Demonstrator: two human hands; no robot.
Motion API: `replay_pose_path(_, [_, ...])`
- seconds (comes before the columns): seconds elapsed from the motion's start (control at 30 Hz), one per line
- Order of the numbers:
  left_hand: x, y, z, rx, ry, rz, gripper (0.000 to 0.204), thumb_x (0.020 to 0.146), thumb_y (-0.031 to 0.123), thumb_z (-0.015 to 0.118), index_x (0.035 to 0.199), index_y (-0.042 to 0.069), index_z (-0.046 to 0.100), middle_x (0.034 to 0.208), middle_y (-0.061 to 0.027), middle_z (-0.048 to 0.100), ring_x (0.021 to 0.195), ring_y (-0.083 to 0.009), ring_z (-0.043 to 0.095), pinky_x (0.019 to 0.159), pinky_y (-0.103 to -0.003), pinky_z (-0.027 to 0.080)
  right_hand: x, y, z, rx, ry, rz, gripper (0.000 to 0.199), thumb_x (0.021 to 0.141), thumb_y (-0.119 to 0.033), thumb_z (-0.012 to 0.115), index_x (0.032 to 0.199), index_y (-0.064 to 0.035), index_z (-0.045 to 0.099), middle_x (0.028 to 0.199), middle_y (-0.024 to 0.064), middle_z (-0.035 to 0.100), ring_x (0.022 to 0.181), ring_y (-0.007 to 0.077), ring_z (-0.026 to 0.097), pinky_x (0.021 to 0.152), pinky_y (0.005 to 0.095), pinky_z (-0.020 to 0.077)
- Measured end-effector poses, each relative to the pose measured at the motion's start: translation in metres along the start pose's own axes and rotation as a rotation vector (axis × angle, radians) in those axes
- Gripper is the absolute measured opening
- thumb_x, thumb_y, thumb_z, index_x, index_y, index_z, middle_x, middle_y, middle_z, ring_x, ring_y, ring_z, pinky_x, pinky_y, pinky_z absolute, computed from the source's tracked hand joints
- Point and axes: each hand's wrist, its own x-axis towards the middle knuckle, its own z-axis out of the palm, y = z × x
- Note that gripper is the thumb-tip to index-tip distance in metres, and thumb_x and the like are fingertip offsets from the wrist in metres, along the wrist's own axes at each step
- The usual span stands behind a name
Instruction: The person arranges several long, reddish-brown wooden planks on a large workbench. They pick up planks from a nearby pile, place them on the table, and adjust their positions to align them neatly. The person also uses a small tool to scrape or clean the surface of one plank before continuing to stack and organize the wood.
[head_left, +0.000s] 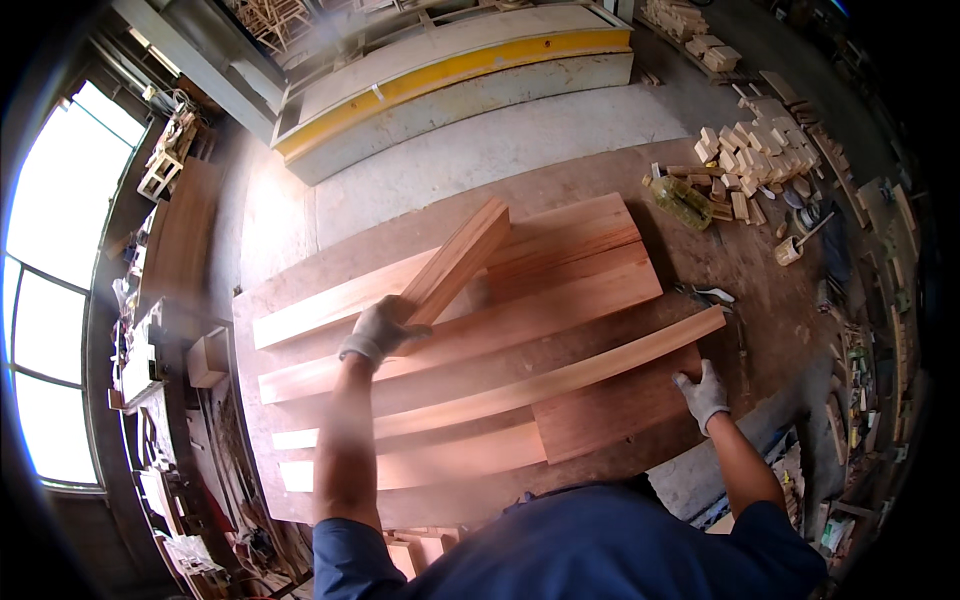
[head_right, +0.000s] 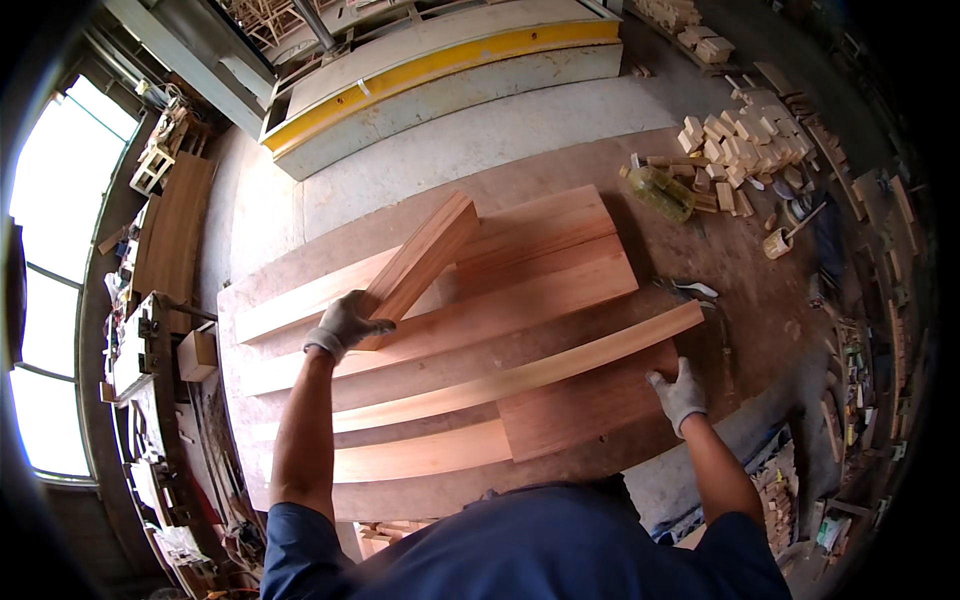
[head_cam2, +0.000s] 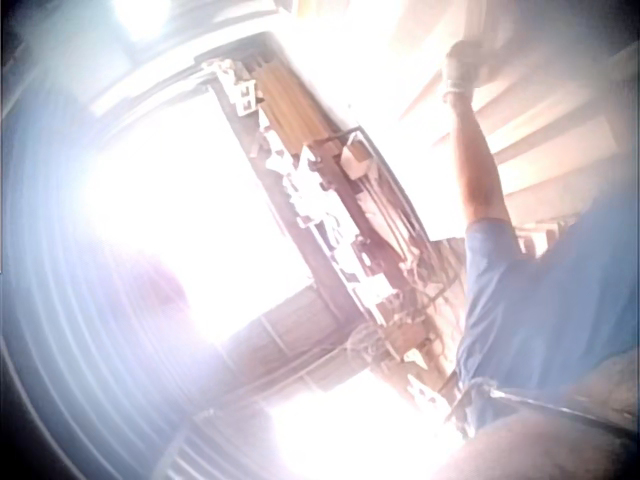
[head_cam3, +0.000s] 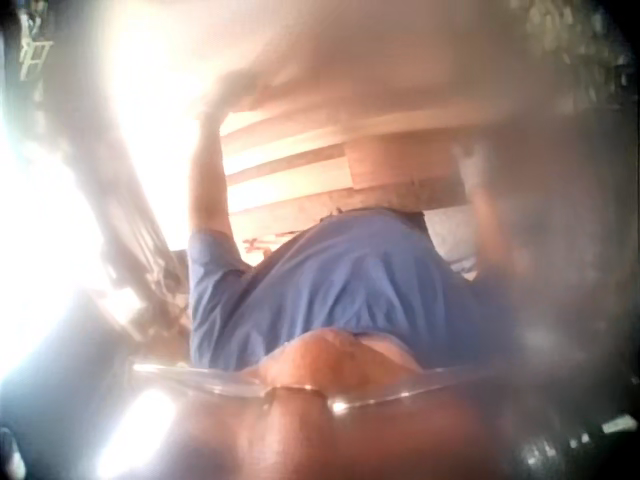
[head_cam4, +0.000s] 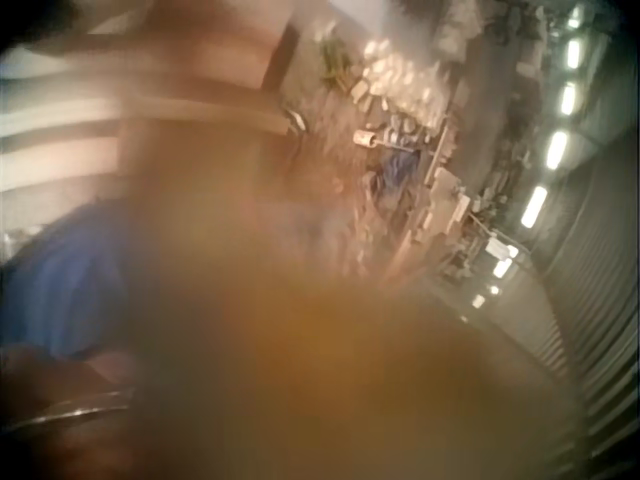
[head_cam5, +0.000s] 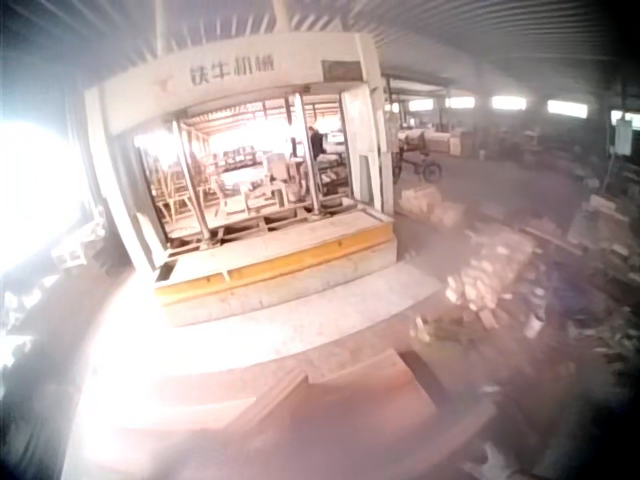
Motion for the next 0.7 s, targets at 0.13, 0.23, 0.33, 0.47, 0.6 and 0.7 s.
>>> replay_pose_path(0.13, [0.001, 0.014, 0.022, 0.166, 0.155, -0.238, 0.058, 0.072, 0.046, 0.096, 0.115, 0.011, 0.075, 0.112, -0.0170, 0.079, 0.109, -0.0361, 0.075, 0.094, -0.047, 0.059, 0.003, 0.003, 0.001, 0.005, -0.024, -0.008, 0.088, 0.092, -0.056, 0.080, 0.155, -0.0028, 0.049, 0.144, 0.0298, 0.064, 0.133, 0.0461, 0.062, 0.109, 0.0507, 0.0506])
replay_pose_path(0.23, [0.008, 0.011, 0.017, 0.094, 0.086, -0.257, 0.048, 0.072, 0.038, 0.094, 0.105, 0.011, 0.074, 0.101, -0.0162, 0.080, 0.100, -0.0383, 0.076, 0.087, -0.048, 0.061, 0.000, -0.001, -0.001, -0.021, -0.016, -0.028, 0.089, 0.092, -0.057, 0.080, 0.156, -0.0027, 0.048, 0.144, 0.0292, 0.064, 0.133, 0.0454, 0.062, 0.109, 0.0508, 0.0506])
replay_pose_path(0.33, [0.004, 0.033, 0.012, 0.051, 0.087, -0.263, 0.050, 0.068, 0.039, 0.095, 0.102, 0.009, 0.075, 0.098, -0.0167, 0.080, 0.096, -0.0386, 0.075, 0.086, -0.048, 0.060, 0.000, 0.008, 0.005, -0.037, 0.061, -0.067, 0.084, 0.092, -0.054, 0.081, 0.150, -0.0028, 0.050, 0.137, 0.0276, 0.068, 0.128, 0.0453, 0.065, 0.106, 0.0513, 0.0519])
replay_pose_path(0.47, [0.012, 0.078, 0.036, 0.080, 0.109, -0.288, 0.052, 0.067, 0.039, 0.096, 0.104, 0.008, 0.076, 0.100, -0.0187, 0.080, 0.097, -0.0400, 0.075, 0.087, -0.049, 0.060, 0.001, 0.014, 0.016, -0.034, 0.109, -0.046, 0.071, 0.091, -0.053, 0.082, 0.135, -0.0031, 0.058, 0.126, 0.0266, 0.072, 0.121, 0.0459, 0.067, 0.100, 0.0535, 0.0536])
replay_pose_path(0.6, [0.031, 0.120, 0.086, 0.093, 0.132, -0.194, 0.056, 0.070, 0.043, 0.093, 0.112, 0.009, 0.076, 0.106, -0.0228, 0.079, 0.104, -0.0423, 0.076, 0.093, -0.050, 0.060, -0.003, 0.004, 0.004, -0.067, 0.005, -0.006, 0.099, 0.092, -0.068, 0.074, 0.159, -0.0009, 0.047, 0.155, 0.0283, 0.057, 0.143, 0.0445, 0.056, 0.118, 0.0508, 0.0463])
replay_pose_path(0.7, [0.040, 0.172, 0.110, 0.088, 0.122, -0.158, 0.061, 0.072, 0.044, 0.091, 0.117, 0.007, 0.073, 0.111, -0.0246, 0.079, 0.106, -0.0444, 0.075, 0.096, -0.052, 0.061, -0.001, 0.005, 0.007, -0.096, 0.080, -0.047, 0.101, 0.089, -0.071, 0.075, 0.157, -0.0007, 0.050, 0.150, 0.0289, 0.060, 0.138, 0.0452, 0.058, 0.116, 0.0517, 0.0470])
